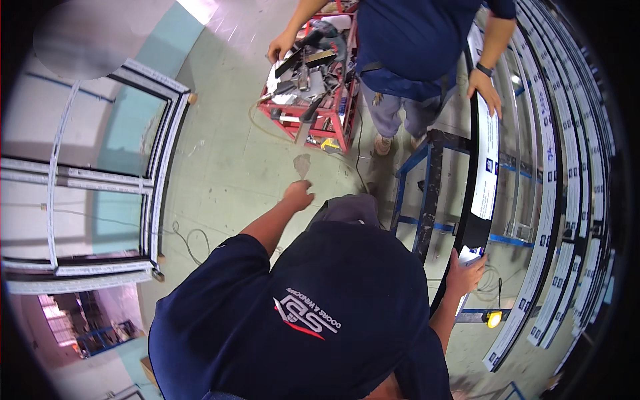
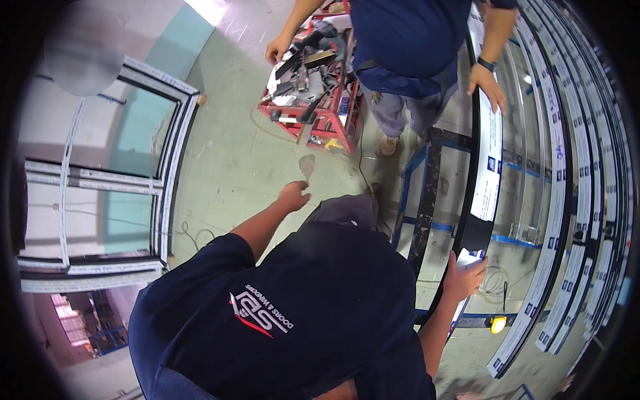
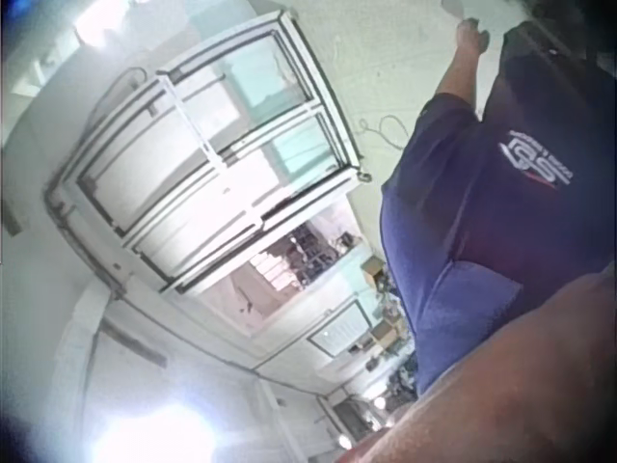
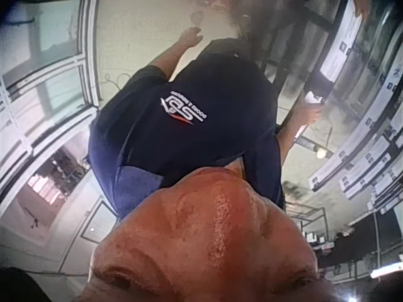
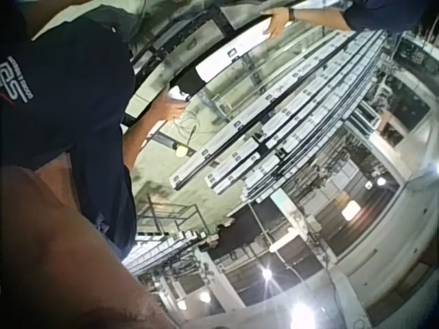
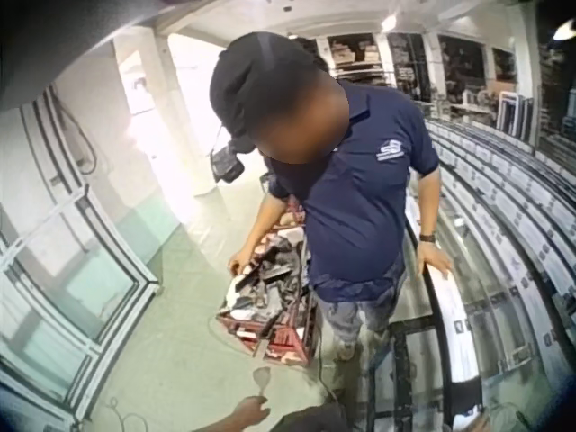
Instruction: Assembling and inspecting aluminum window frame components with a colleague on a fabrication floor.
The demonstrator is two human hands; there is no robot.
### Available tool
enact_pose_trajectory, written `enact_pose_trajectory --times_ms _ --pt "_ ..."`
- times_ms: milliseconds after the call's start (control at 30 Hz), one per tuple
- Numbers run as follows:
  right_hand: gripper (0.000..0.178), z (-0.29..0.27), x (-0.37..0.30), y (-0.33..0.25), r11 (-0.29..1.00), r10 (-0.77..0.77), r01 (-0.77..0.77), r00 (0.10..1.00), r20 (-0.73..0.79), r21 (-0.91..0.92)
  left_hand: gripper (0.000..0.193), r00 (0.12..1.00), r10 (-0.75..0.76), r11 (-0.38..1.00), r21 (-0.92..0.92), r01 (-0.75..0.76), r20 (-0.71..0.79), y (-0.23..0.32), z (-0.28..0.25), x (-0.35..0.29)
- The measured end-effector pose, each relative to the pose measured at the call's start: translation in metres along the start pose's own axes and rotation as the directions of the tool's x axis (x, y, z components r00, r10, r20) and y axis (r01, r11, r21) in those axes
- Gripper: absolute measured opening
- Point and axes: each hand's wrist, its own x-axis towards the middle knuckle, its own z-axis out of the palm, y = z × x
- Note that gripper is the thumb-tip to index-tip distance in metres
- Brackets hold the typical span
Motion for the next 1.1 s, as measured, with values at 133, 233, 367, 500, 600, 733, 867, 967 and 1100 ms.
enact_pose_trajectory --times_ms 133,233,367,500,600,733,867,967,1100 --pt "0.122 0.012 -0.004 0.009 0.999 0.013 -0.011 0.999 0.036 -0.033 0.048 0.951 -0.284 0.958 0.076 0.277 0.12 -0.071 -0.002 -0.055" --pt "0.124 0.019 -0.006 0.009 0.999 0.038 -0.036 0.998 0.052 -0.039 0.049 0.914 -0.384 0.923 0.053 0.38 0.132 -0.11 0.003 -0.072" --pt "0.118 0.02 -0.029 -0.03 0.999 -0.031 0.029 0.993 -0.111 -0.021 0.05 0.91 -0.405 0.913 -0.013 0.408 0.085 -0.139 -0.005 -0.051" --pt "0.095 0.008 -0.073 -0.122 0.921 -0.313 0.361 0.909 -0.277 0.143 0.05 0.941 -0.335 0.937 -0.083 0.339 0.054 -0.16 -0.047 -0.002" --pt "0.08 0.0 -0.108 -0.202 0.864 -0.381 0.453 0.875 -0.3 0.222 0.05 0.966 -0.251 0.953 -0.157 0.258 0.063 -0.186 -0.074 0.033" --pt "0.077 0.016 -0.144 -0.289 0.79 -0.479 0.496 0.866 -0.143 0.361 0.05 0.99 -0.128 0.983 -0.123 0.136 0.065 -0.247 -0.102 0.062" --pt "0.074 0.027 -0.192 -0.341 0.761 -0.455 0.392 0.891 -0.005 0.517 0.049 0.987 -0.089 0.994 -0.058 0.098 0.132 -0.316 -0.111 0.078" --pt "0.075 0.03 -0.221 -0.346 0.824 -0.406 0.323 0.909 0.089 0.465 0.05 0.96 -0.094 0.992 0.103 0.069 0.263 -0.355 -0.113 0.083" --pt "0.064 0.053 -0.262 -0.319 0.879 -0.222 0.112 0.957 0.188 0.464 0.052 0.915 -0.024 0.991 0.133 -0.032 0.402 -0.371 -0.103 0.094"
